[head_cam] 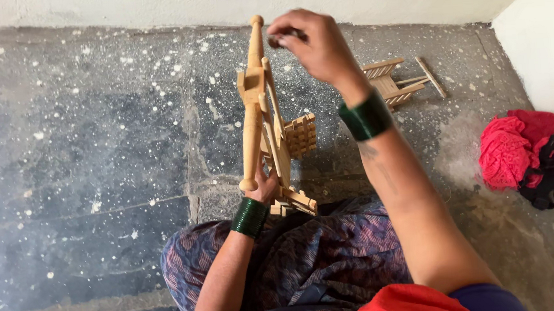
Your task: The person sits on the floor assembling a small wooden toy cart. They fit wooden slats into the slotted base, press the side rails into place, flip the cart over, and attach and adjust the long axle and wheel pieces by hand.
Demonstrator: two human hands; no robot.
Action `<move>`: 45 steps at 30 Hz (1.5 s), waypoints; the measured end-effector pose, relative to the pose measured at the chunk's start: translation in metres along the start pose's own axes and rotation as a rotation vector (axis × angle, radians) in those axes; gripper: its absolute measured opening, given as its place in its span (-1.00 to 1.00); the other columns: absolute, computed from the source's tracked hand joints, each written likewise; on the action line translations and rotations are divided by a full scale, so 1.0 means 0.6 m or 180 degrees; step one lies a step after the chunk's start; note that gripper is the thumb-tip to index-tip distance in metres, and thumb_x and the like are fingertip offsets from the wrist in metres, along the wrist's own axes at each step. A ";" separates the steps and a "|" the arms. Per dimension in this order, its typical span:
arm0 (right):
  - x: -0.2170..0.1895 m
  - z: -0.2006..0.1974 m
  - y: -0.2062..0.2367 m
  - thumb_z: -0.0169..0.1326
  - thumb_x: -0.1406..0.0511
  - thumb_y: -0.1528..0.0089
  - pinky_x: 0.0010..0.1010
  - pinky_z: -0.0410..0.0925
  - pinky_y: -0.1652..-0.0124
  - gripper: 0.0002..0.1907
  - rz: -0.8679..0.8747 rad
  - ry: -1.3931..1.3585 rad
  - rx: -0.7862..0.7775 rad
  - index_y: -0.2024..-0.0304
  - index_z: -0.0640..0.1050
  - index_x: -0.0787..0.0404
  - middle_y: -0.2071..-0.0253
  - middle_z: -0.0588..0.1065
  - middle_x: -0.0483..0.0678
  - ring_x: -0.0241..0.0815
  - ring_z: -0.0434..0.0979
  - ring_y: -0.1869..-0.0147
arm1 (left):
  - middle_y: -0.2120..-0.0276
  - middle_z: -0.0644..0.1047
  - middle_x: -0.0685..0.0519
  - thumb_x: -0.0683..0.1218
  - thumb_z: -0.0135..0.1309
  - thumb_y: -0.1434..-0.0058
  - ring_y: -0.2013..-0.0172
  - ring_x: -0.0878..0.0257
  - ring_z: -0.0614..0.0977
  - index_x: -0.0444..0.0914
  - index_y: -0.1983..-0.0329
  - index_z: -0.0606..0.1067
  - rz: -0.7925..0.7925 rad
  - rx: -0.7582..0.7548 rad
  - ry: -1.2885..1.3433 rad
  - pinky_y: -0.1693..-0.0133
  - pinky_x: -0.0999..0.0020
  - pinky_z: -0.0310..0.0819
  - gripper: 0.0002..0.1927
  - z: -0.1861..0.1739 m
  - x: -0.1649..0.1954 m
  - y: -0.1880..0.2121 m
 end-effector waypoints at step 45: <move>0.134 0.154 0.320 0.08 0.55 -0.26 -0.44 0.49 -0.01 -0.71 0.1030 0.0095 -0.0297 0.17 0.60 0.03 0.04 0.55 -0.14 -0.17 0.58 -0.02 | -0.23 0.19 -0.55 0.14 0.55 0.02 -0.16 -0.34 0.38 -0.24 -0.46 -0.49 0.0140 -0.1079 -0.1386 -0.10 -0.16 0.33 0.50 -0.115 0.215 0.053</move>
Point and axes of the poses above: each hand's wrist, its own y-axis away from the middle knuckle, its own z-axis out of the palm, x = y × z, the point moved 5 cm from there along -y, towards the middle knuckle
